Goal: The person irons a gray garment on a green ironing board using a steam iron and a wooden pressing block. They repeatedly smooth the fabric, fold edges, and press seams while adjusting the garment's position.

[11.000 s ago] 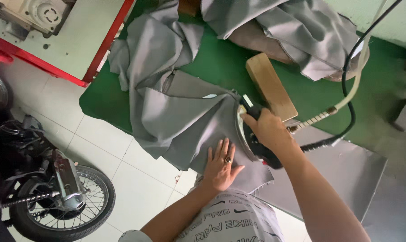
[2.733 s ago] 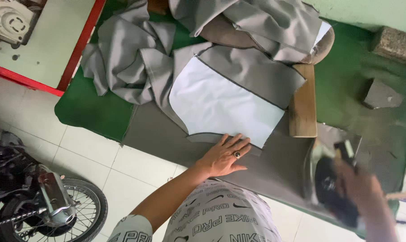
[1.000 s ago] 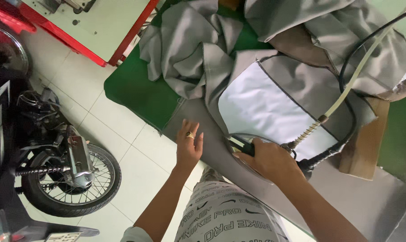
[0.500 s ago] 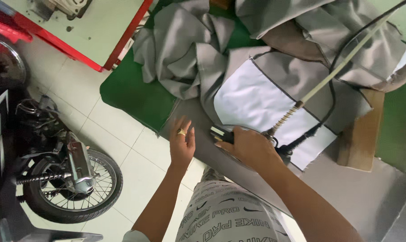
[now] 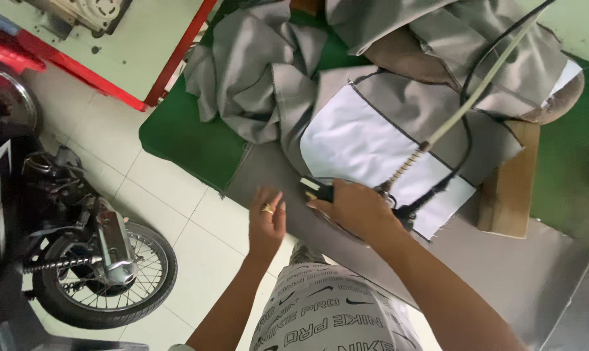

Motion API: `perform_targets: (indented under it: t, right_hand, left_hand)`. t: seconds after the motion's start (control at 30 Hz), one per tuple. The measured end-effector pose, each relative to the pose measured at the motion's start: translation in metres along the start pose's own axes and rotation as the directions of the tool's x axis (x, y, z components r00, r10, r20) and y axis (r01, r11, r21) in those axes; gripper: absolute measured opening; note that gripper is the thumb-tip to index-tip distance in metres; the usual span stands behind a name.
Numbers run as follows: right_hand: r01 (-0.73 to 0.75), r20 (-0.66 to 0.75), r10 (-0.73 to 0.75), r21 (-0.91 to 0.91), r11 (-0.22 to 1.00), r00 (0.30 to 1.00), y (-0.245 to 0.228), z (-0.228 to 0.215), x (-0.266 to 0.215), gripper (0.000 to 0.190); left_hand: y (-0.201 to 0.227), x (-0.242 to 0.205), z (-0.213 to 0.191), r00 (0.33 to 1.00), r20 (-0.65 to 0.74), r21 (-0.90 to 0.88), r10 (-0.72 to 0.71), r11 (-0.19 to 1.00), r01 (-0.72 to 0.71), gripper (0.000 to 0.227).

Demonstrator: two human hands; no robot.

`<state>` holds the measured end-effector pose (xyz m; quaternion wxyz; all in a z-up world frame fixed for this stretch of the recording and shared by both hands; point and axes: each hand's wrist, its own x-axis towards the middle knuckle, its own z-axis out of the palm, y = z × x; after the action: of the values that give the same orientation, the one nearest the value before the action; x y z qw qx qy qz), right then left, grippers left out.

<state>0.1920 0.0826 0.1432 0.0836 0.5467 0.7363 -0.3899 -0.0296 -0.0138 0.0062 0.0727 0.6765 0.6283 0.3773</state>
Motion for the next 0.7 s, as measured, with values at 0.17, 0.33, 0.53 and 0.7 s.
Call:
perform_targets:
  t: [0.17,0.33,0.53,0.7]
  right_hand:
    - [-0.199,0.064,0.203,-0.055,0.978,0.977,0.011,-0.012,-0.024,0.067]
    - [-0.233,0.021,0.234,-0.024,0.972,0.972,0.026,-0.014,-0.041,0.069]
    - [-0.282,0.013,0.282,0.0,0.96,0.959,0.039,-0.012,-0.054,0.071]
    - [-0.286,0.004,0.286,0.024,0.958,0.958,0.057,-0.001,-0.058,0.082]
  left_hand:
    - [0.005,-0.031,0.022,0.999,0.046,0.086,0.02,0.996,-0.024,0.029]
    - [0.031,-0.032,0.024,0.939,0.342,0.101,-0.039,0.995,0.005,0.049]
    - [0.036,-0.028,0.029,0.914,0.403,0.173,0.043,0.977,-0.123,0.059]
    - [0.029,-0.032,0.039,0.913,0.4,0.191,0.074,0.968,-0.162,0.062]
